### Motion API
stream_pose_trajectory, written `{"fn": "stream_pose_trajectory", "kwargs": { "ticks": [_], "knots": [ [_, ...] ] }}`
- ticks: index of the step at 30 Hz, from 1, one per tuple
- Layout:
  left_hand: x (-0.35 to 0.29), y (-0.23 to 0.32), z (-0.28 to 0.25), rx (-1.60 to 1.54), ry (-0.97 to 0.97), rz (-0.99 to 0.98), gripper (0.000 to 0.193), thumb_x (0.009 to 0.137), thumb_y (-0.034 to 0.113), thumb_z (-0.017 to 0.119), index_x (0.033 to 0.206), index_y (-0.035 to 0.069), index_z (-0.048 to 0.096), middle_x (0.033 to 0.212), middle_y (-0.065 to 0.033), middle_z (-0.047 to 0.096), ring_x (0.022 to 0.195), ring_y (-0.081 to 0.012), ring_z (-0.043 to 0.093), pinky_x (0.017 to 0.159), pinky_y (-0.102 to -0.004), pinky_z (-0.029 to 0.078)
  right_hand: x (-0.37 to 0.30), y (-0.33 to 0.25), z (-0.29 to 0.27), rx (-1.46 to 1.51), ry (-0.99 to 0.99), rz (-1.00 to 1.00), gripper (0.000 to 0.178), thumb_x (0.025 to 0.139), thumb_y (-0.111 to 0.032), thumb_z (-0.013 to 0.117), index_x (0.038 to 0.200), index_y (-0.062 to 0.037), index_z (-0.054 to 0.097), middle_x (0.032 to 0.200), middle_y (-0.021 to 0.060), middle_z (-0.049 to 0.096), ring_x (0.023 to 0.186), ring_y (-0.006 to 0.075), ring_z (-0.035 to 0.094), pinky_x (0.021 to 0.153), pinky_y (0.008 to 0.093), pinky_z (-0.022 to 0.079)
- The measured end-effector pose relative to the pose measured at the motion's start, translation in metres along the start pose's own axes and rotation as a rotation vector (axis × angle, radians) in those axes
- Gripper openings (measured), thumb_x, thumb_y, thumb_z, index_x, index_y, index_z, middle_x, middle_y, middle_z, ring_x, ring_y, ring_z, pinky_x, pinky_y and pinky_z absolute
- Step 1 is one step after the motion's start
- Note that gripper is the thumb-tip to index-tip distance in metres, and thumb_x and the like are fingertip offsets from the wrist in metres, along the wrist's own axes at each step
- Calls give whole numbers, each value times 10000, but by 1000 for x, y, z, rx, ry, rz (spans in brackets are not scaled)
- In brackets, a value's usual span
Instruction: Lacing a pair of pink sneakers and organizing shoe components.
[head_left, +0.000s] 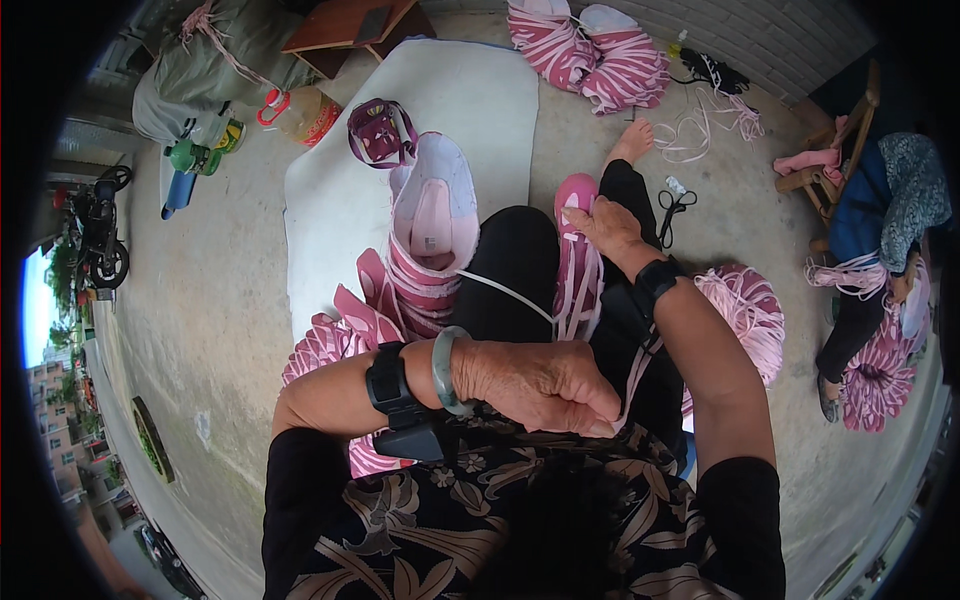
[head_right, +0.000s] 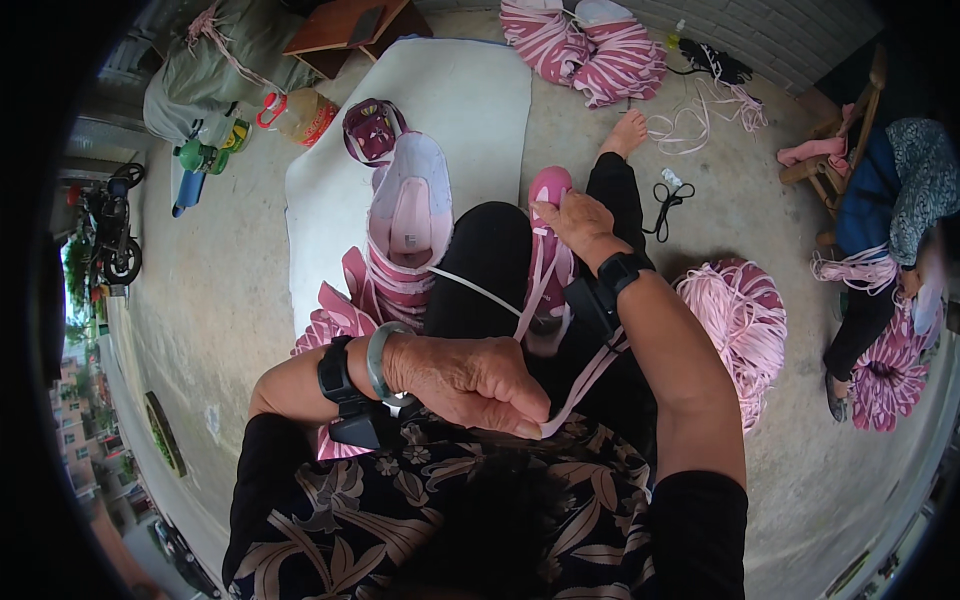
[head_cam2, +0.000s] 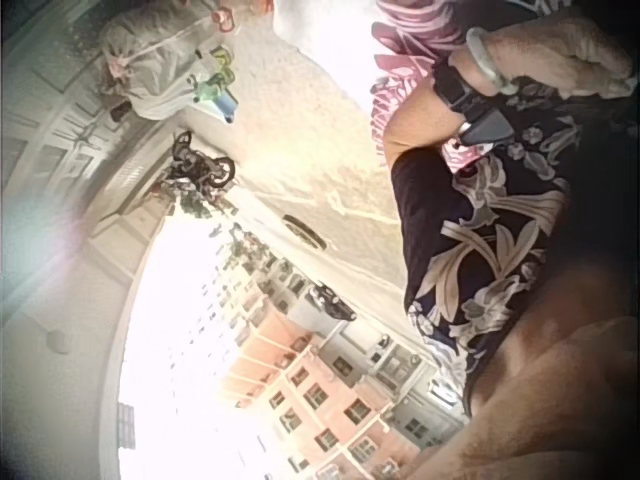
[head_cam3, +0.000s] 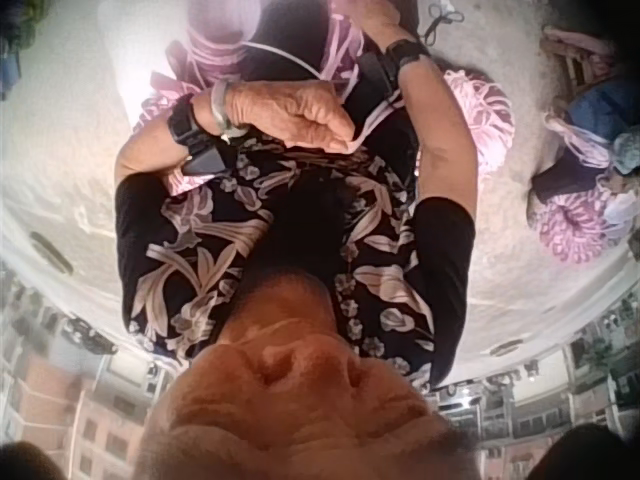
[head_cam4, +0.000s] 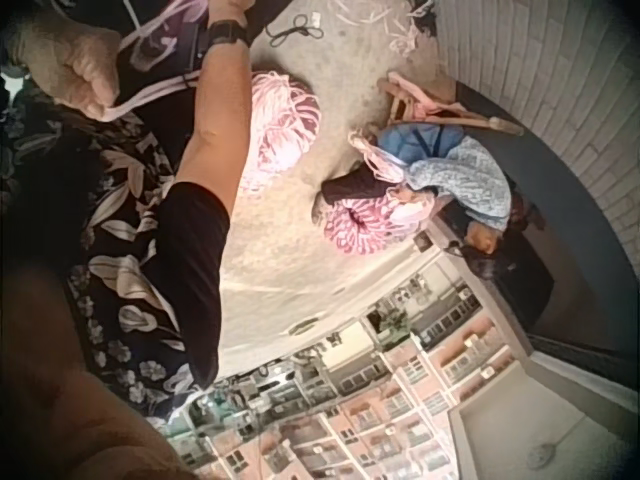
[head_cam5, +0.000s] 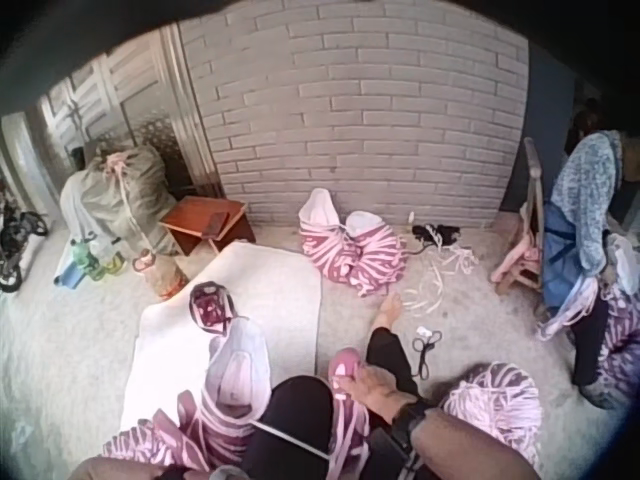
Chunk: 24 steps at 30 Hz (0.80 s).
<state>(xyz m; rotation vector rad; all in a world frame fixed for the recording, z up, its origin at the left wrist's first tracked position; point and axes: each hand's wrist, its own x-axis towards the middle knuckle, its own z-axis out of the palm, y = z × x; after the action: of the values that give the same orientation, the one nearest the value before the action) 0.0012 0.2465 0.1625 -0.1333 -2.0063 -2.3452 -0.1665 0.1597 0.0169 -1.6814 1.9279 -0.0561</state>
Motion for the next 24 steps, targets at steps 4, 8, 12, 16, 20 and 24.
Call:
{"fn": "stream_pose_trajectory", "kwargs": {
  "ticks": [4,8,12,16,20,24],
  "knots": [
    [-3,0,3,-108,-30,-57,261,869,102,491,656,-15,398,533,-68,353,464,-161,315,446,-278,279,18,-2,10,-3,-45,-114,611,750,-539,447,911,33,592,920,216,595,881,335,577,765,377,449],
    [2,0,0,-180,-54,-90,245,875,100,477,670,-16,410,534,-65,367,464,-155,330,447,-272,285,24,5,11,60,-92,-131,642,743,-569,445,895,38,590,898,224,594,862,342,578,751,386,445],
    [9,3,-6,-199,-68,-66,241,884,126,469,684,-6,446,510,-18,408,416,-91,411,403,-231,316,9,24,-6,259,-184,-80,685,729,-626,436,815,38,586,763,219,597,769,341,591,702,404,445],
    [11,6,-4,-156,-59,-63,241,895,141,446,704,-4,463,517,-4,442,424,-72,471,402,-201,358,-27,26,-21,5,184,-179,488,732,-473,547,740,14,571,722,201,583,713,328,586,643,392,458],
    [16,-2,0,-185,-58,-84,247,899,142,435,703,-5,467,503,-8,462,419,-73,492,407,-192,369,-44,3,-22,-98,270,-491,281,707,-285,583,728,-5,575,762,188,570,708,309,588,623,388,468],
    [18,-21,-3,-264,-47,-142,282,909,173,416,694,1,475,458,-17,476,409,-81,514,420,-196,388,-37,-22,-19,-321,250,-761,93,674,-84,537,704,-28,605,764,173,578,668,301,594,580,393,482]
  ]
}}
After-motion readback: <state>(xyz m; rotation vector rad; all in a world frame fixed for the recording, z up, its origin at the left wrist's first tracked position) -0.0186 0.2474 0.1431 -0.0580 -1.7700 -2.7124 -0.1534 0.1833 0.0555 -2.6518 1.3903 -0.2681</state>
